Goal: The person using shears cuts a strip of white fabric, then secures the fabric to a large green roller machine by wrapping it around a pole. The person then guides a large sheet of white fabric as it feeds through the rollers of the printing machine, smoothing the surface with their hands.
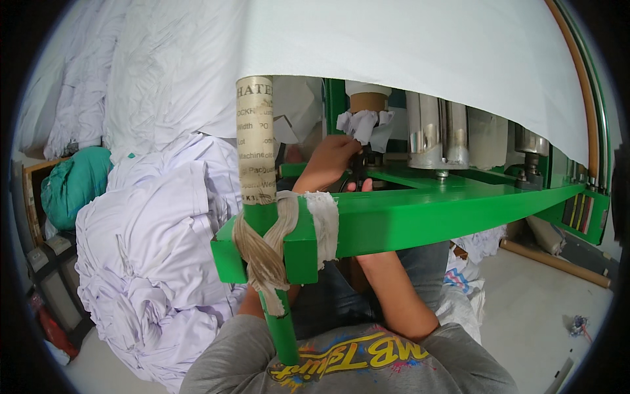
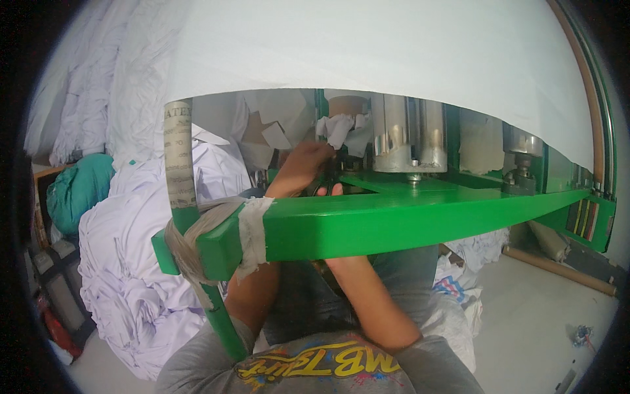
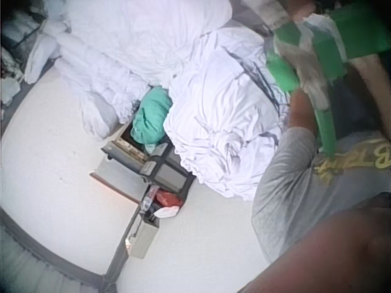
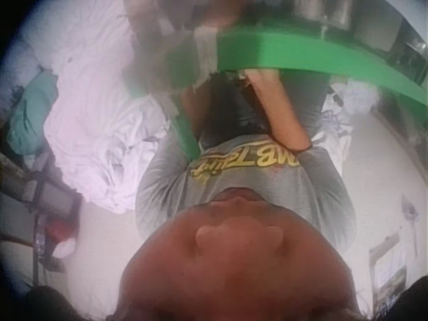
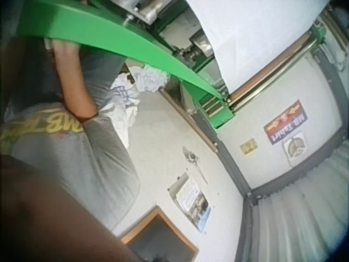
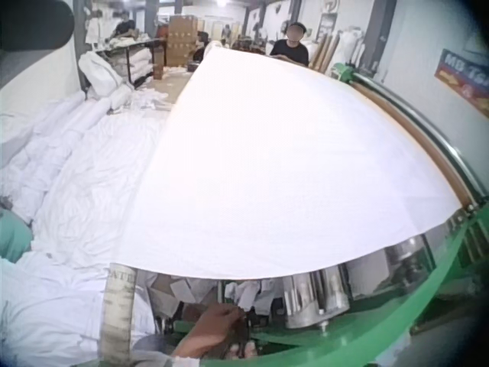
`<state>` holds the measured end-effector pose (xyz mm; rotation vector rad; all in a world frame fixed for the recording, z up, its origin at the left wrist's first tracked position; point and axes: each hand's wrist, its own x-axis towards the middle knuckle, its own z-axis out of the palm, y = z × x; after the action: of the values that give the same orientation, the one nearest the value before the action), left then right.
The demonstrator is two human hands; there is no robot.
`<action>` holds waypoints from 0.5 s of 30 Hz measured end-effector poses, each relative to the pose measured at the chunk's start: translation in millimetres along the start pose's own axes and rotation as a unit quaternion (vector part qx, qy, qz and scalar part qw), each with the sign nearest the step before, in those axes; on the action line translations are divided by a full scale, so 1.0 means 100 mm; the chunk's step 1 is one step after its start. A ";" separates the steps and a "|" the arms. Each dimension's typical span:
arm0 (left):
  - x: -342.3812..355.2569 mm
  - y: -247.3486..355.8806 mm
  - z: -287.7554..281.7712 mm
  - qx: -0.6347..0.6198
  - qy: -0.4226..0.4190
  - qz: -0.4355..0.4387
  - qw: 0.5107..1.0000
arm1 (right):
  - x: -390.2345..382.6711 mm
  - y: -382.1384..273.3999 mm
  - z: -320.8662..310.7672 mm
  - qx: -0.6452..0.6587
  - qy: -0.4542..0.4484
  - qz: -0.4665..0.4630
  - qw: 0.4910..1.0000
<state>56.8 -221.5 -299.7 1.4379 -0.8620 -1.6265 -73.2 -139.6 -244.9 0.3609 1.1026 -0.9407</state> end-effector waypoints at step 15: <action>0.08 0.04 -0.18 0.055 0.028 0.058 0.996 | -0.45 0.06 0.01 -0.021 -0.018 -0.072 0.997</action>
<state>75.0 -229.7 -302.4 1.4723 -0.9977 -1.4655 -73.9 -115.6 -205.9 0.2311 1.1246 -1.0453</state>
